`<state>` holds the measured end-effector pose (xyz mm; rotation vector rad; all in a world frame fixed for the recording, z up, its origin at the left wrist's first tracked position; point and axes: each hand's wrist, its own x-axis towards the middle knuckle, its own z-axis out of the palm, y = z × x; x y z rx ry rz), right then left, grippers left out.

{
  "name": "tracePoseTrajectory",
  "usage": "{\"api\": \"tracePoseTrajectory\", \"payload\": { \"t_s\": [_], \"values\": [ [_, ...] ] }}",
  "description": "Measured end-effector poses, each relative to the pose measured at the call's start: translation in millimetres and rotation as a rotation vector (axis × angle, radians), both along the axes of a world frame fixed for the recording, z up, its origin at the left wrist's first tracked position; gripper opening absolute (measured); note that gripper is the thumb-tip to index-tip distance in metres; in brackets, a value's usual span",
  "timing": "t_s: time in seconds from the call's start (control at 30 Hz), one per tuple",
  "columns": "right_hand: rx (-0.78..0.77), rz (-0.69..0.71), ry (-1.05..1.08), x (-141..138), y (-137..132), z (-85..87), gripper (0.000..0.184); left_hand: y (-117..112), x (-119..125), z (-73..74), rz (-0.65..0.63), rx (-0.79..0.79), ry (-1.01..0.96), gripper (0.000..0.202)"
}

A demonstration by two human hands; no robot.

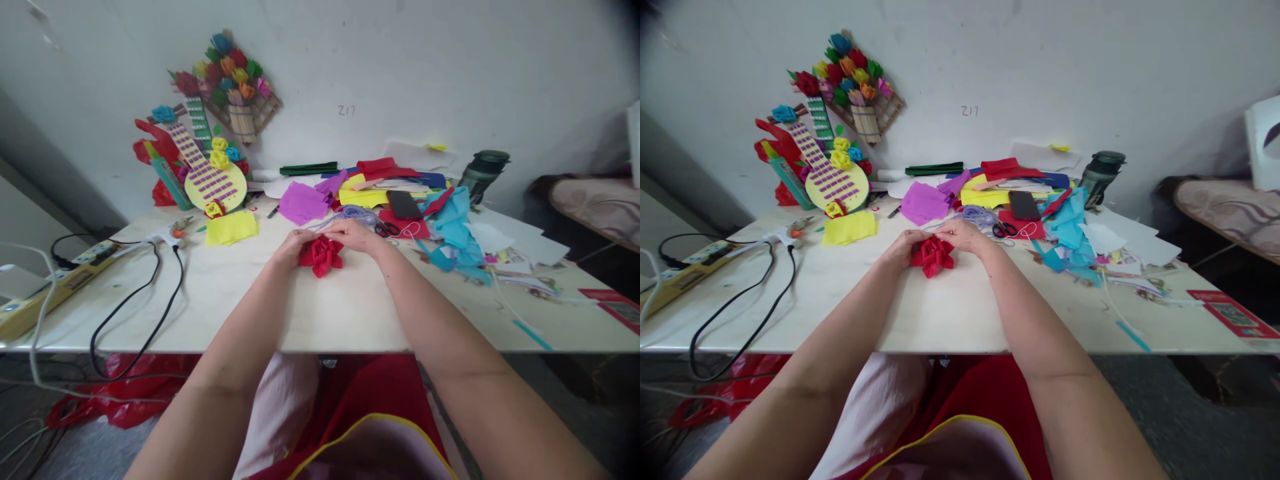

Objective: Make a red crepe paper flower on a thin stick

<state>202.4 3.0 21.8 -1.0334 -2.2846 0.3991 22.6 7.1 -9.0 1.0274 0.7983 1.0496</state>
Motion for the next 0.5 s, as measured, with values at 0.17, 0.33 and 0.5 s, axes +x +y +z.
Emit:
{"api": "tracePoseTrajectory", "payload": {
  "t_s": [0.17, 0.33, 0.5],
  "values": [
    [0.006, -0.044, 0.012, -1.0, 0.3, -2.2, 0.026, -2.8, 0.8, 2.1, -0.01, 0.016, -0.012, 0.007],
    [0.031, -0.066, -0.026, -2.5, 0.6, -1.4, 0.024, -4.7, 0.4, 3.7, -0.03, 0.008, -0.005, 0.005],
    [0.064, -0.065, -0.079, -5.4, -2.6, 3.2, 0.024, -2.5, -1.0, 2.2, -0.045, 0.016, -0.009, 0.005]
  ]
}}
